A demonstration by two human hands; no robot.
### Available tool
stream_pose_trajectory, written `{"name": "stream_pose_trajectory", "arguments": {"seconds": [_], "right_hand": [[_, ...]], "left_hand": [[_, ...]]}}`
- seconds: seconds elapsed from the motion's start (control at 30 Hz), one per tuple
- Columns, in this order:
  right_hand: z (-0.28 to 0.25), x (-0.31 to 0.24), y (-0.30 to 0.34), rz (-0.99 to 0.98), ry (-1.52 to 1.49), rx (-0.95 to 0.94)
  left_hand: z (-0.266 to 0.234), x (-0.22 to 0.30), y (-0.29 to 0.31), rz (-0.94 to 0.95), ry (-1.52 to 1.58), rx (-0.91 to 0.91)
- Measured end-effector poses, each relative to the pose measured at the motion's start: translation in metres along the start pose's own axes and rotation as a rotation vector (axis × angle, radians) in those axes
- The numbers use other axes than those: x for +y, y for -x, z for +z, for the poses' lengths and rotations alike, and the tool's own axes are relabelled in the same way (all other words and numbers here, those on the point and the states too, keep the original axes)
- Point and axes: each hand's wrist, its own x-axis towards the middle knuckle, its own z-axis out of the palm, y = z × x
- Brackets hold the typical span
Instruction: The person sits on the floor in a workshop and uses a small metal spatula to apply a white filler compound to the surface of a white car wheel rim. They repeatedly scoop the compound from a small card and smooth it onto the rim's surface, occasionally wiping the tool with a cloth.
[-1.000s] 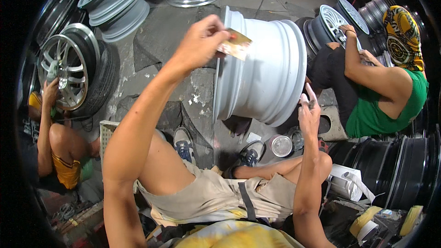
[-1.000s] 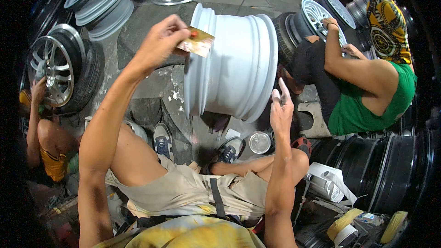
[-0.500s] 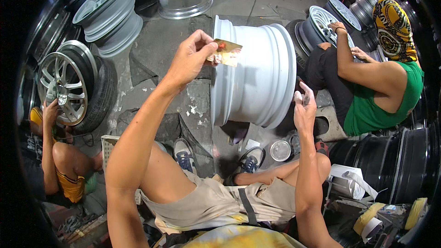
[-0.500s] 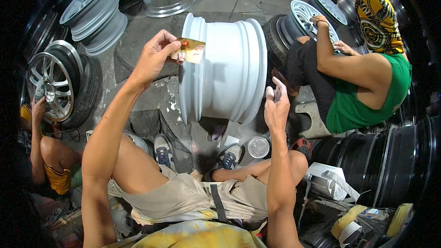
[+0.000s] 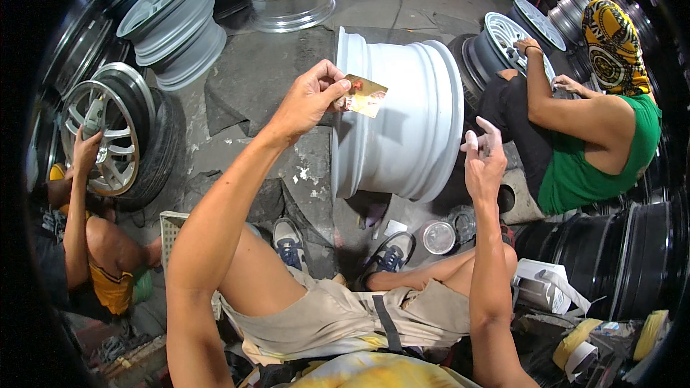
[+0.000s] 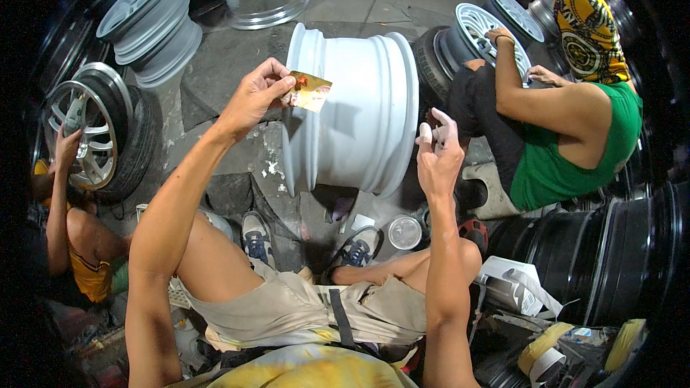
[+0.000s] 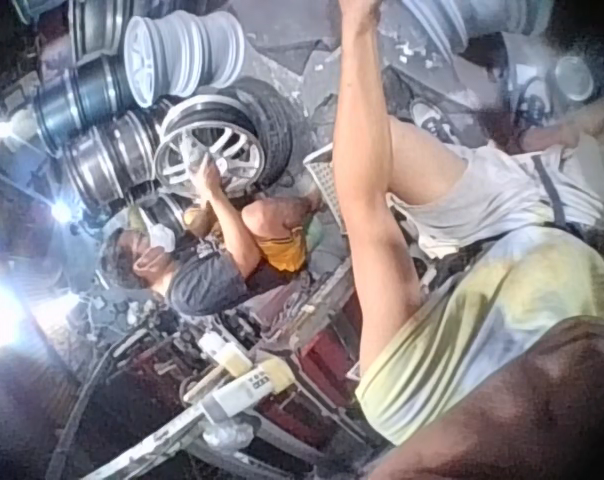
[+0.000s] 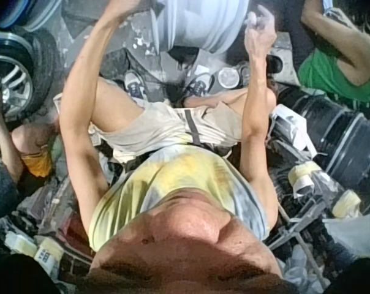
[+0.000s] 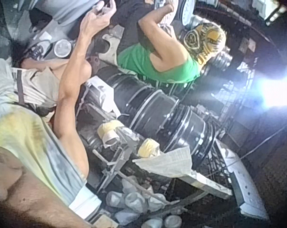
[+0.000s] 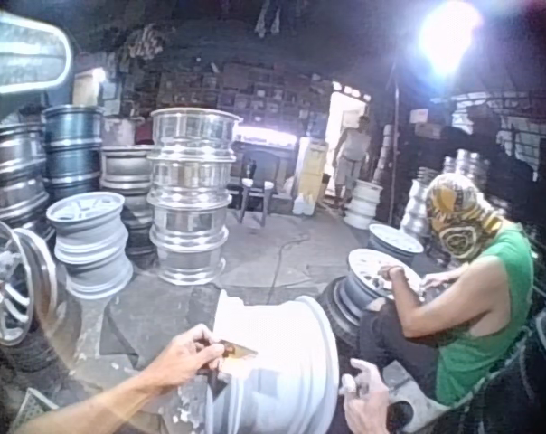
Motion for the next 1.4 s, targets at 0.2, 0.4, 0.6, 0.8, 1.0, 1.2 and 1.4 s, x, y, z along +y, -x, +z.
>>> {"name": "stream_pose_trajectory", "arguments": {"seconds": [0.2, 0.4, 0.6, 0.8, 1.0, 1.2, 1.4], "right_hand": [[0.027, -0.067, -0.002, -0.451, -0.082, -0.204], [0.047, -0.081, -0.015, -0.671, 0.169, -0.333], [0.051, -0.084, -0.020, -0.732, 0.305, -0.321], [0.059, -0.073, -0.022, -0.753, 0.322, -0.328], [0.014, -0.045, -0.012, -0.491, 0.076, -0.326], [-0.020, -0.007, 0.005, -0.448, 0.227, -0.402], [-0.014, -0.005, 0.010, -0.619, 0.478, -0.406]], "left_hand": [[-0.001, -0.002, -0.002, 0.029, -0.033, -0.015], [0.000, -0.005, -0.005, 0.073, -0.009, 0.007], [-0.005, -0.005, -0.006, 0.048, -0.037, -0.056], [-0.005, -0.004, -0.007, 0.039, -0.036, -0.010], [-0.007, -0.006, -0.008, -0.012, 0.232, 0.026], [-0.006, -0.001, -0.004, -0.077, 0.274, 0.217], [-0.001, -0.006, -0.003, -0.163, 0.284, 0.121]]}}
